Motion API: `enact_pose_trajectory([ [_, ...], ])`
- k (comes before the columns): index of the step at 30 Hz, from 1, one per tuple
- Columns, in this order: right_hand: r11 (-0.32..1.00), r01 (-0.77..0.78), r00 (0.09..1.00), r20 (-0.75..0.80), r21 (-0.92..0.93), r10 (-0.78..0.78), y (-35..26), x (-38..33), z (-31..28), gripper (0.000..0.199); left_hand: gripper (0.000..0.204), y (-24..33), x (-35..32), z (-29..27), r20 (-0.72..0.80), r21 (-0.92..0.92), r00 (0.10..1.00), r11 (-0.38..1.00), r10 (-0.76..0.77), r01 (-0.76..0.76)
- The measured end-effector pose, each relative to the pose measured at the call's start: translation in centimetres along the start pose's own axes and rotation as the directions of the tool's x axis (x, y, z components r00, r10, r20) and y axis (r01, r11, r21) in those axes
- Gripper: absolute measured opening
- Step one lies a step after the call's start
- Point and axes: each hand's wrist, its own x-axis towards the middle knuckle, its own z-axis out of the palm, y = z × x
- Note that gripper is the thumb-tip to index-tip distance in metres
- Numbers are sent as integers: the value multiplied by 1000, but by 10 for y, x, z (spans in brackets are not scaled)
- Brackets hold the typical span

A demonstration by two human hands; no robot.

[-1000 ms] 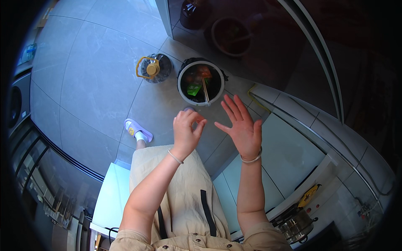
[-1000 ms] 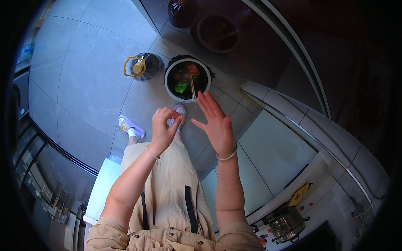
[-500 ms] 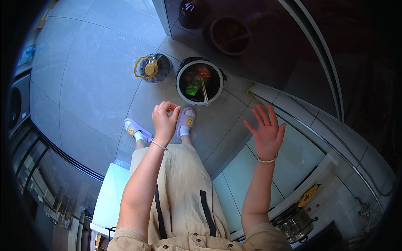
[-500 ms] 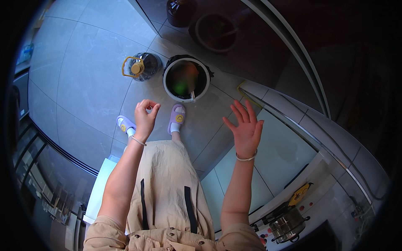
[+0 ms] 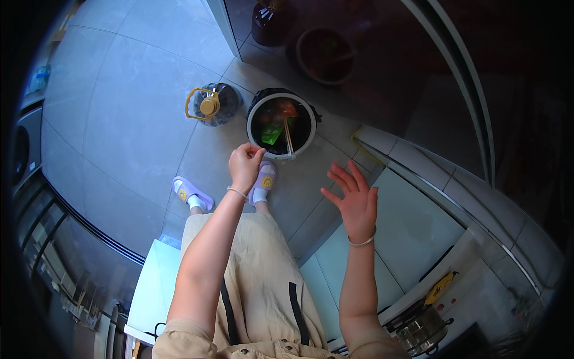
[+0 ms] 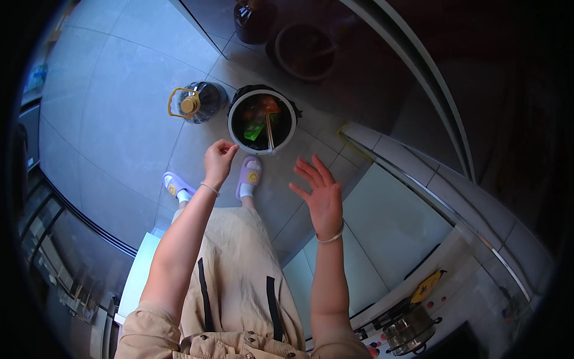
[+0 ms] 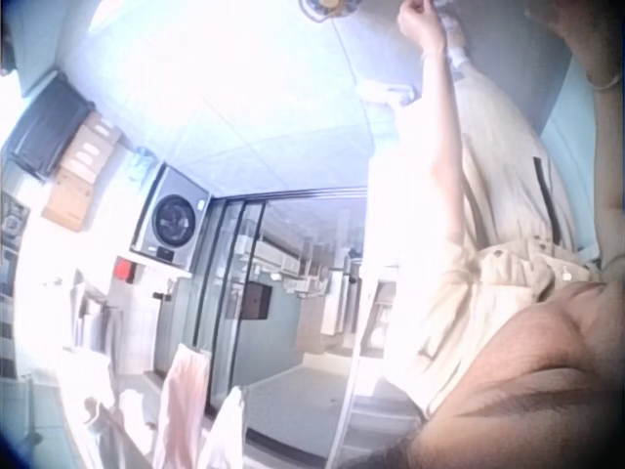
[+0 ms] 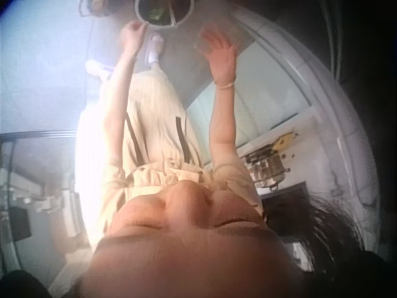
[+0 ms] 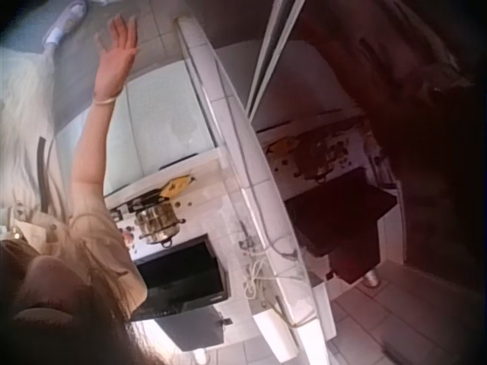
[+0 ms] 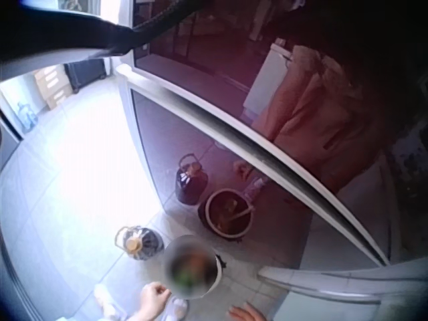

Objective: The person washes a wok in a sink by hand with a cloth and soap, rinses it under a faucet, and places it on a stovetop.

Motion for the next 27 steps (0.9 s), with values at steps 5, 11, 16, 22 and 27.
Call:
enact_pose_trajectory([
  [5, 997, -26, 1000, 1, -68, 26, 20, 2, -20, 74, 18, -27, 30, 36, -59, 16, 991, 993, -120, 121],
  [11, 991, -89, 996, -22, -97, 88, 46, 3, -41, 72, 23, -106, 49, 63, -84, 25, 932, 934, -353, 356],
  [16, 989, -118, 993, -4, -89, 118, 60, 8, -45, 71, 52, -125, 44, 63, 35, 179, 911, 900, -410, 398],
  [22, 985, -130, 990, 43, -109, 136, 61, 13, -34, 70, 93, -110, 33, 51, 31, 356, 895, 841, -445, 407],
  [27, 983, -136, 988, 51, -126, 143, 56, 14, -24, 70, 109, -107, 16, 47, 191, 342, 842, 838, -504, 425],
])
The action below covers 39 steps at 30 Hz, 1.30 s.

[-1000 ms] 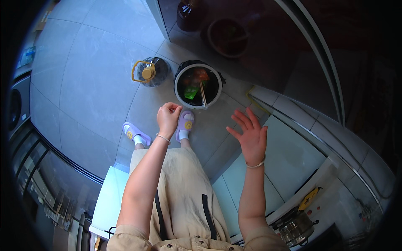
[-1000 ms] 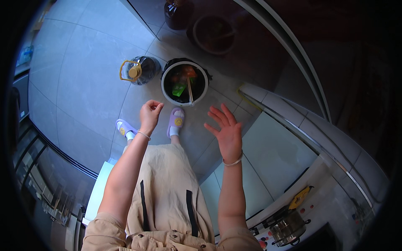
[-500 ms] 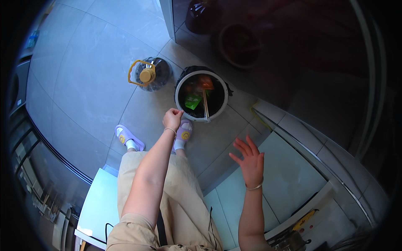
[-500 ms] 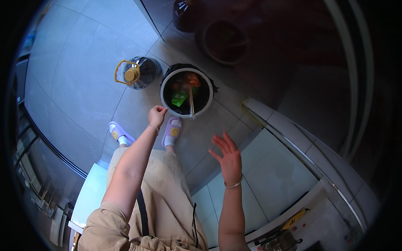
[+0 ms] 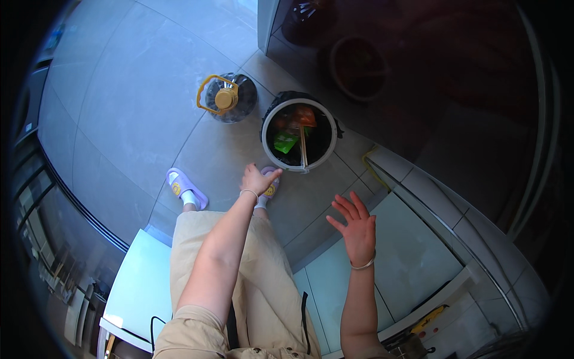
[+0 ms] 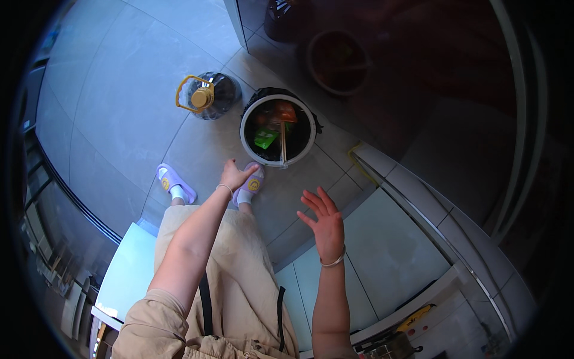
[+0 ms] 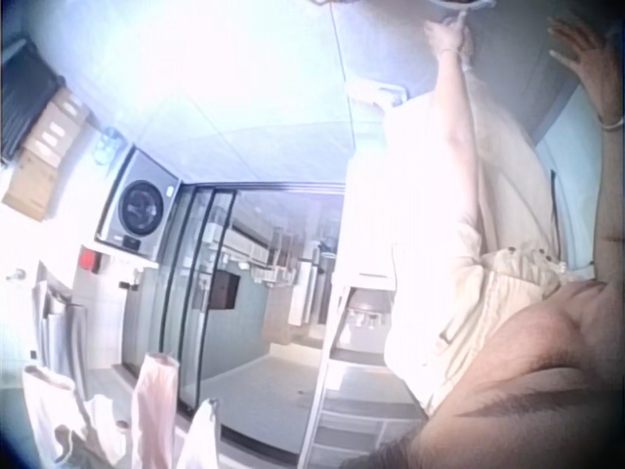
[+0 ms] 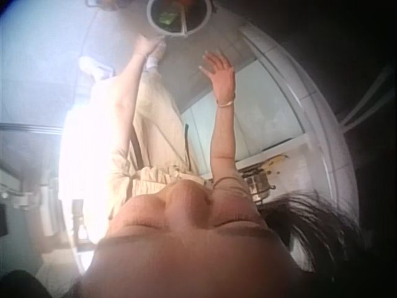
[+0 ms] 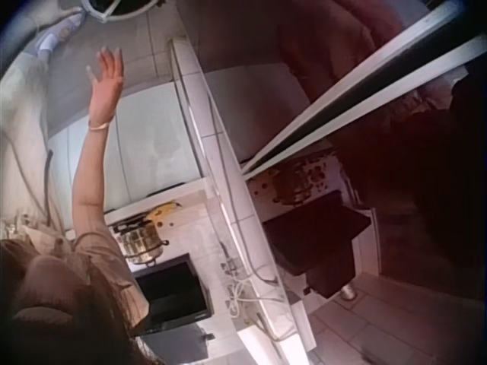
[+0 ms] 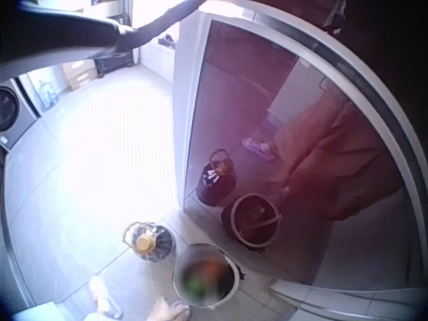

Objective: The person washes a wok in a sink by hand with a cloth and soap, rinses it under a faucet, and places it on a stovetop.

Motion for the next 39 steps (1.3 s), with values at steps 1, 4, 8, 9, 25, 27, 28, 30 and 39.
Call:
enact_pose_trajectory([
  [1, 1000, -2, 1000, 2, -1, 2, 0, 0, 1, 71, 108, -3, -6, 2, -26, -31, 997, 997, 67, -68],
  [4, 1000, -11, 1000, 7, -9, 11, -3, -3, 8, 71, 103, -13, -35, -2, 128, 382, 989, 917, 74, -119],
  [8, 986, -75, 996, -50, -147, 69, -9, -8, 27, 58, 67, -35, -72, -15, 264, 460, 943, 833, 203, -308],
  [9, 972, -110, 992, -83, -208, 95, -9, -14, 35, 52, 60, -43, -88, -22, 230, 329, 936, 883, 268, -334],
  [25, 695, 287, 768, 591, -660, 245, -75, -164, 316, 16, 29, -168, -413, -191, -587, -740, 757, 189, 288, -645],
  [27, 700, 364, 656, 702, -615, 276, -59, -189, 368, 16, 28, -208, -460, -204, -675, -703, 712, 122, 193, -700],
  [28, 697, 384, 594, 740, -606, 316, -48, -205, 389, 15, 27, -227, -483, -205, -714, -686, 689, 70, 121, -724],
  [30, 700, 440, 436, 815, -562, 381, -23, -256, 447, 12, 25, -275, -530, -199, -769, -639, 640, 62, -4, -767],
  [39, 662, 637, -437, 522, -396, 733, 100, -493, 553, 22, 29, -381, -688, -93, -655, -420, 276, 35, -703, -907],
])
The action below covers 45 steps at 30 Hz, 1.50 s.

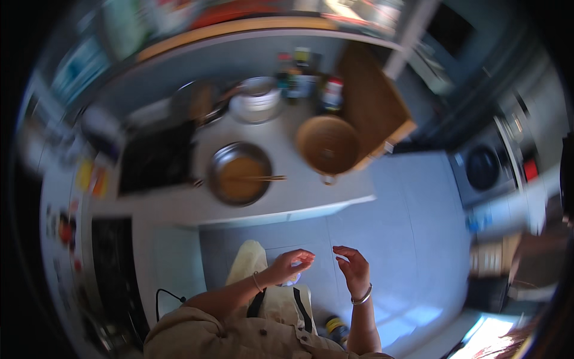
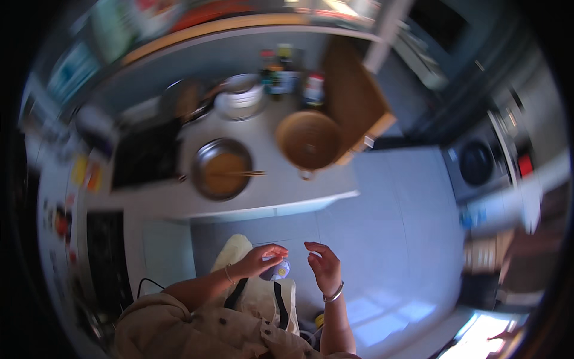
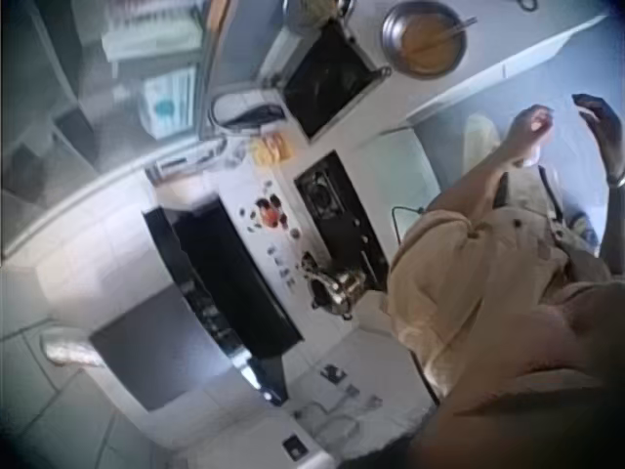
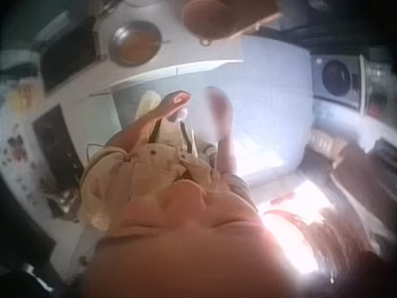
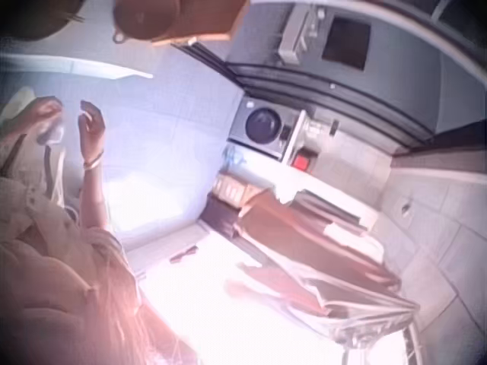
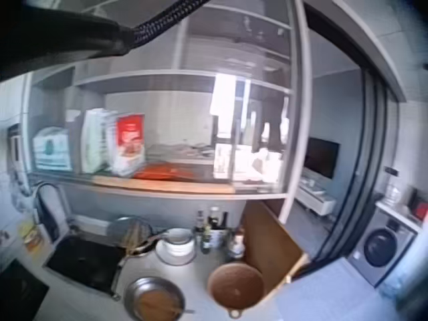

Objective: The person washes a wok in a sink by hand with a cloth and soap, rinses it under a faucet, and places it on a stovetop.

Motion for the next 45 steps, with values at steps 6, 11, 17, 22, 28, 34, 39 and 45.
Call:
enact_pose_trajectory([
  [6, 997, -13, 784, 618, -71, 54, -2, 90, 140, 28, 27, 7, -109, -75, -583, 6, 812, 1000, 25, -27],
  [11, 938, 178, 567, 811, -296, 149, -4, 115, 275, 28, 25, -1, -194, -105, -864, -80, 501, 973, 42, -219],
  [17, 628, 648, 584, 810, -431, -47, 53, 206, 380, 30, 23, -10, -235, -188, -897, -188, 439, 946, -56, -264],
  [22, 595, 575, 634, 765, -561, 108, 86, 273, 463, 23, 21, 1, -267, -280, -903, -164, 425, 962, -57, -220],
  [28, 529, 443, 583, 681, -723, 443, 174, 348, 546, 26, 21, -16, -289, -347, -892, -324, 397, 917, -215, -232],
  [34, 330, 591, 504, 656, -736, 562, 301, 378, 606, 50, 22, -19, -271, -384, -875, -374, 389, 913, -288, -165],
  [39, 252, 667, 324, 578, -701, 749, 329, 365, 619, 46, 22, -34, -257, -406, -866, -459, 323, 863, -382, -211],
  [45, 32, 863, 246, 475, -504, 845, 296, 404, 593, 33, 20, -31, -241, -427, -883, -446, 290, 854, -369, -269],
])
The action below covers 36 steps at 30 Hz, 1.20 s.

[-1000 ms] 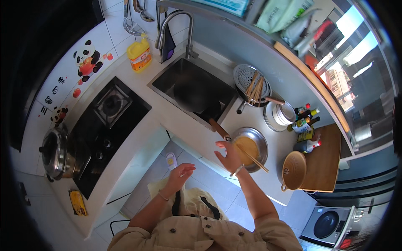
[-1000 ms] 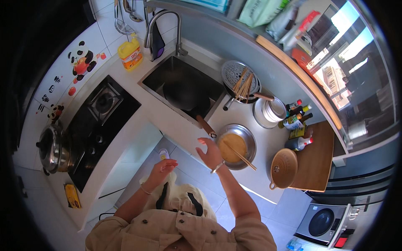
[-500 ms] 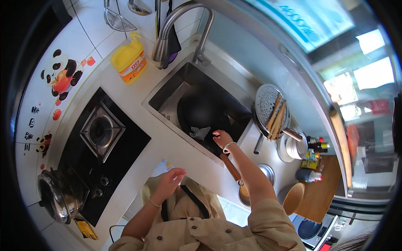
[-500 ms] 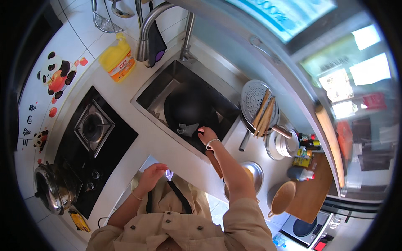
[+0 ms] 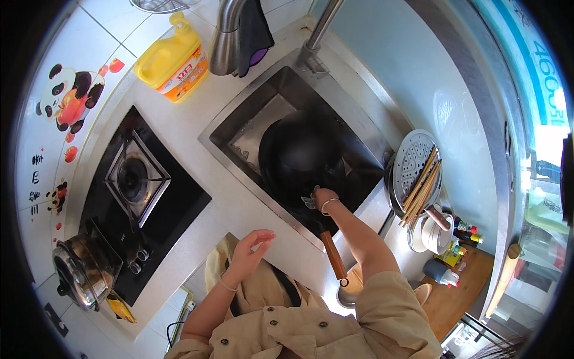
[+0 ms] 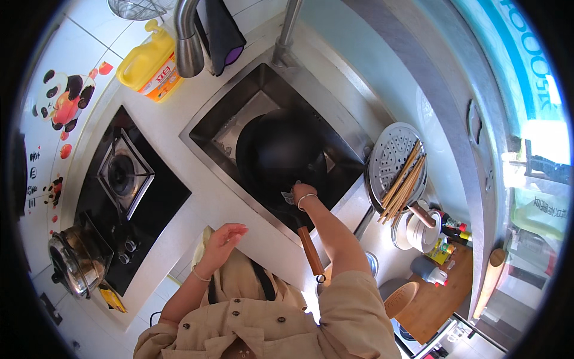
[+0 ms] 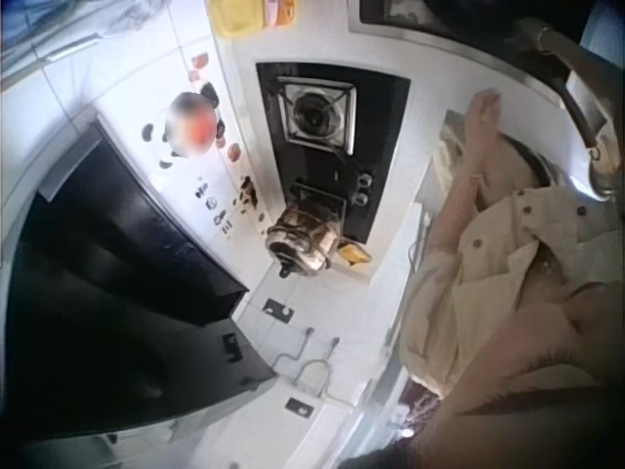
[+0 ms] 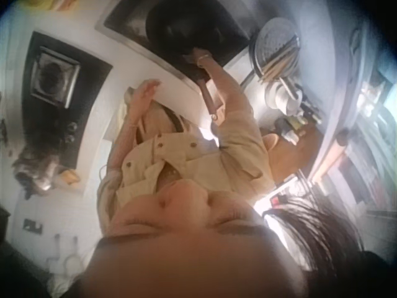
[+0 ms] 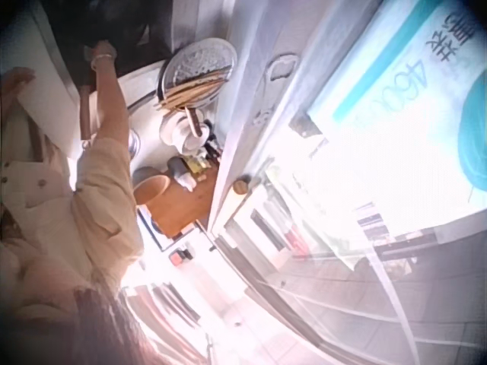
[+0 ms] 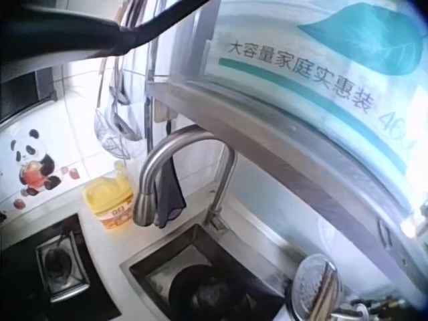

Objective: The person washes a wok in a sink by hand with a cloth and soap, rinses it under a faucet, and places it on a stovetop.

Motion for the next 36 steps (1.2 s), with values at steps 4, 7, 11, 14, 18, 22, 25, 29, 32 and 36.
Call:
enact_pose_trajectory([
  [4, 965, 190, 982, -32, 182, -187, -11, 1, 5, 34, 21, 10, 11, 8, 22, 22, 1000, 1000, -7, 6],
  [7, 857, 348, 934, -218, 379, -283, -42, 31, 18, 37, 21, 7, 17, 9, 35, 43, 999, 999, -33, 32],
  [11, 922, 281, 941, -266, 266, -210, -63, 67, -10, 40, 22, -3, 18, 4, -12, 67, 997, 995, -73, 73],
  [14, 999, 27, 935, -352, -31, -37, -32, 84, -8, 41, 22, -12, 19, 1, -36, 95, 997, 993, -67, 70],
  [18, 955, -73, 955, -297, -288, -16, -6, 58, 4, 44, 22, -14, 12, 1, -53, 50, 995, 995, -82, 84],
  [22, 994, -37, 981, -187, 104, 57, 8, 16, 9, 40, 21, 2, 15, 7, -2, 37, 999, 998, -54, 54],
  [25, 873, 143, 926, -375, 467, 49, -3, -26, -10, 35, 21, 12, 18, 7, 5, 17, 1000, 1000, 12, -12],
  [29, 738, 256, 893, -446, 625, 68, 20, -46, -14, 35, 22, 22, 19, 9, 60, 41, 996, 997, 66, -69],
  [32, 492, 152, 890, -335, 857, 309, 32, -34, -7, 24, 23, 33, 18, 10, 118, 85, 990, 993, 76, -87],
  [36, 415, 146, 827, -341, 898, 447, 5, -33, -21, 18, 23, 38, 14, 6, 129, 116, 985, 985, 110, -125],
])
